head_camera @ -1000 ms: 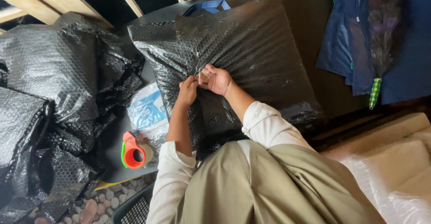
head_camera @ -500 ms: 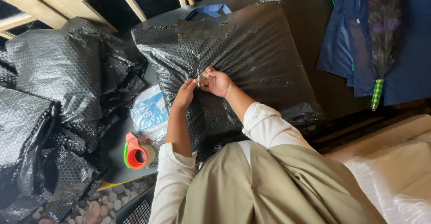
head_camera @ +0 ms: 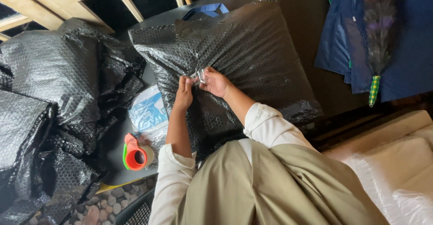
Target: The person wraps a blue tote bag in black bubble wrap on a table. They fold the bubble wrap around the bag, then use a tape dispenser to apply clear tape to seal the package. The wrapped package remains on the table at the end.
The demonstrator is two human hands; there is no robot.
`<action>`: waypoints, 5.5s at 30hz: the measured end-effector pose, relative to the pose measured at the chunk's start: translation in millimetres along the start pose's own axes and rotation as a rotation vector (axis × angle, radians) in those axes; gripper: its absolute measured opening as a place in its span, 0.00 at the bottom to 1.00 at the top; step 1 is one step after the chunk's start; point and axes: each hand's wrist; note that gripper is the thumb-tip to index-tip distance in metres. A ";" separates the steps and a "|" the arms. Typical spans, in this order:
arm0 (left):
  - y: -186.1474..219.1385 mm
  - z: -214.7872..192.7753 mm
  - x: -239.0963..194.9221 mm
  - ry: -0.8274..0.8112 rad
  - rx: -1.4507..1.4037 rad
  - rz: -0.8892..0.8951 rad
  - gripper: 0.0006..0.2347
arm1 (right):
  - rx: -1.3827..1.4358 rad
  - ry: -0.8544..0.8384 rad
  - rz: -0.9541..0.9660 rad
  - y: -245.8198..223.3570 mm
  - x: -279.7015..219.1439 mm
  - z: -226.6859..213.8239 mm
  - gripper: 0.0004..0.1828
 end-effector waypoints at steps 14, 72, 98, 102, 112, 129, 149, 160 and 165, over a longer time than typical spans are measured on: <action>12.9 2.3 -23.2 0.025 0.005 0.035 0.13 | -1.362 0.349 -0.735 10.3 -20.3 11.0 0.13; 9.4 9.2 -45.1 0.688 0.320 0.210 0.12 | -2.052 -0.034 -0.564 26.7 -18.2 28.3 0.13; -8.7 14.9 -77.4 0.399 0.963 0.295 0.31 | -2.161 -0.279 -0.901 10.4 -53.0 39.8 0.18; -9.9 18.1 -74.6 0.453 0.965 0.345 0.29 | -2.367 -0.416 -0.573 -6.3 -81.0 49.5 0.31; 0.2 8.4 -86.5 0.340 0.923 0.258 0.33 | -2.195 -0.487 -0.436 -50.9 -73.6 57.1 0.41; -92.5 -29.5 -197.0 0.164 0.099 -0.575 0.46 | -1.646 0.573 0.019 -241.0 -232.5 -178.0 0.42; -51.7 29.1 -164.4 0.911 0.481 0.624 0.32 | -2.015 -0.101 -1.330 -194.5 -194.0 -124.5 0.10; -94.7 136.5 -128.1 0.137 1.093 0.418 0.39 | -2.159 -0.682 -0.147 -121.1 -190.3 -69.0 0.29; -108.4 146.0 -114.9 0.201 1.136 0.327 0.18 | -2.307 -0.696 0.090 -114.8 -188.7 -64.7 0.37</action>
Point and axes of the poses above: each hand's wrist, its own x-axis towards the middle knuckle, its own z-axis out of the palm, y = z × x, and after that the axes turned 12 degrees about -z, right-handed
